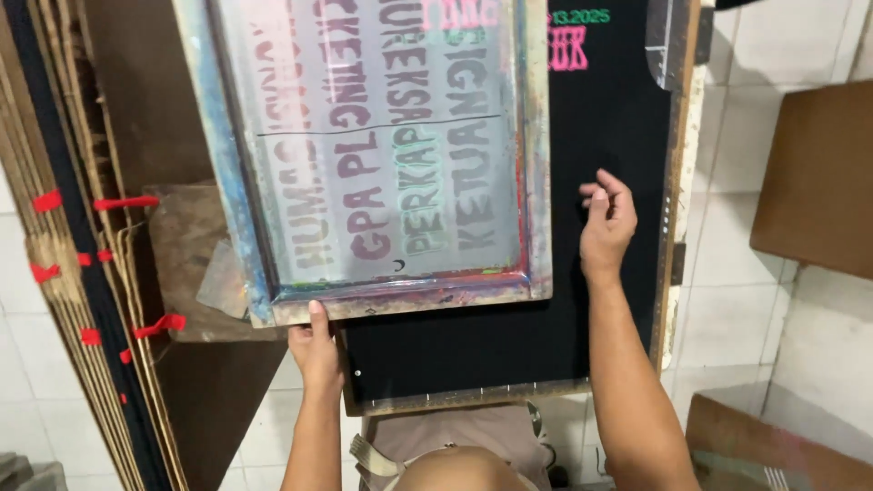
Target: Moving wooden printing boards and setting up a screen printing frame on a station for alignment.
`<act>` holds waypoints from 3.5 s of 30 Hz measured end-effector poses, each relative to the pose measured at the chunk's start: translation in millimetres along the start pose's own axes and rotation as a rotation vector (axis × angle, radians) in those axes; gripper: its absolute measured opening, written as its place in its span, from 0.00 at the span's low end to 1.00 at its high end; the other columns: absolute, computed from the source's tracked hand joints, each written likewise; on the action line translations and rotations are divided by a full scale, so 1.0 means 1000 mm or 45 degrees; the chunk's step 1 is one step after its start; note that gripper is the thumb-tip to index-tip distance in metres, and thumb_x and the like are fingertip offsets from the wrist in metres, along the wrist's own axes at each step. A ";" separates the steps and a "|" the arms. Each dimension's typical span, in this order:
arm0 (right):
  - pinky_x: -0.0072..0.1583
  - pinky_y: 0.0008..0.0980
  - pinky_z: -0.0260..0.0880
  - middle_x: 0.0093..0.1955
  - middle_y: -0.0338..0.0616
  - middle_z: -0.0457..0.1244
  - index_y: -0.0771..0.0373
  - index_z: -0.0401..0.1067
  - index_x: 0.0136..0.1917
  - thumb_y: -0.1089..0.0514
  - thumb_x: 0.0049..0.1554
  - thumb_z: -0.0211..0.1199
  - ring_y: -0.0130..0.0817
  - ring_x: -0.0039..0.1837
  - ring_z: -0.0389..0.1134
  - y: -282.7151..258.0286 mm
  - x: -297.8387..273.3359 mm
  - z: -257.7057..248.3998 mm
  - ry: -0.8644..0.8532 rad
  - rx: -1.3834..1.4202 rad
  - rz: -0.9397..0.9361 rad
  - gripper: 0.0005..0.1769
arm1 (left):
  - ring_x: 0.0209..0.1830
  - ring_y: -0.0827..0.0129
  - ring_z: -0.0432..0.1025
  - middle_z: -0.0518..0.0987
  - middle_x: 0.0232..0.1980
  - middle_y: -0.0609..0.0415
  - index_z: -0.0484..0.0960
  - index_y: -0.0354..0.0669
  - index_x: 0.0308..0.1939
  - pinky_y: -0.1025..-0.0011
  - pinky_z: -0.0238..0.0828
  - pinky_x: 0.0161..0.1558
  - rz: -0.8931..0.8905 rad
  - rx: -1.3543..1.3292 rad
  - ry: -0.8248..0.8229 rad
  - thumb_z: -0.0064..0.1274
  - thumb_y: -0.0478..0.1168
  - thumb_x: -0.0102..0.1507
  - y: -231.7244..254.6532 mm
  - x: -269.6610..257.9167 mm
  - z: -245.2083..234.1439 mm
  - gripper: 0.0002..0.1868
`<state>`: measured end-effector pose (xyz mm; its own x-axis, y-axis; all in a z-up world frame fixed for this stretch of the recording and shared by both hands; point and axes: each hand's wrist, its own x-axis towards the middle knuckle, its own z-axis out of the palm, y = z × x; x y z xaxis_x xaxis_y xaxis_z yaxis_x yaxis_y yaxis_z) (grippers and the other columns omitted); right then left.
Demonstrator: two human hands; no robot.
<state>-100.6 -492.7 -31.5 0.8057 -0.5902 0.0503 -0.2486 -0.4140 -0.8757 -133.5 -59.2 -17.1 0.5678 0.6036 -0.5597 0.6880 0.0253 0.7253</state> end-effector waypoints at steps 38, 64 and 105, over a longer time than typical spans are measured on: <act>0.40 0.48 0.67 0.46 0.36 0.66 0.53 0.74 0.51 0.57 0.62 0.58 0.46 0.41 0.69 0.023 -0.027 -0.047 -0.994 -0.286 -0.137 0.06 | 0.23 0.72 0.55 0.58 0.25 0.59 0.57 0.51 0.34 0.68 0.60 0.29 -0.130 0.126 -0.232 0.46 0.60 0.73 0.012 0.011 -0.013 0.24; 0.36 0.45 0.68 0.51 0.39 0.64 0.60 0.74 0.54 0.54 0.58 0.63 0.42 0.39 0.70 0.020 -0.081 -0.071 -0.823 -0.267 -0.137 0.12 | 0.24 0.71 0.59 0.61 0.25 0.58 0.60 0.51 0.29 0.69 0.63 0.31 -0.111 0.187 -0.223 0.46 0.61 0.72 0.015 0.012 -0.015 0.26; 0.36 0.40 0.63 0.21 0.42 0.56 0.57 0.73 0.40 0.58 0.58 0.61 0.46 0.29 0.63 0.014 -0.089 -0.045 -0.459 -0.060 0.430 0.04 | 0.80 0.36 0.42 0.55 0.80 0.43 0.66 0.47 0.76 0.40 0.33 0.75 1.726 1.443 -0.600 0.53 0.70 0.60 0.025 -0.090 0.140 0.48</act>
<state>-200.1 -477.4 -26.1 0.8087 -0.4229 -0.4089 -0.5451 -0.2771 -0.7913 -104.5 -224.4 -4.6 0.8573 -0.5080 -0.0835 -0.4765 -0.8444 0.2446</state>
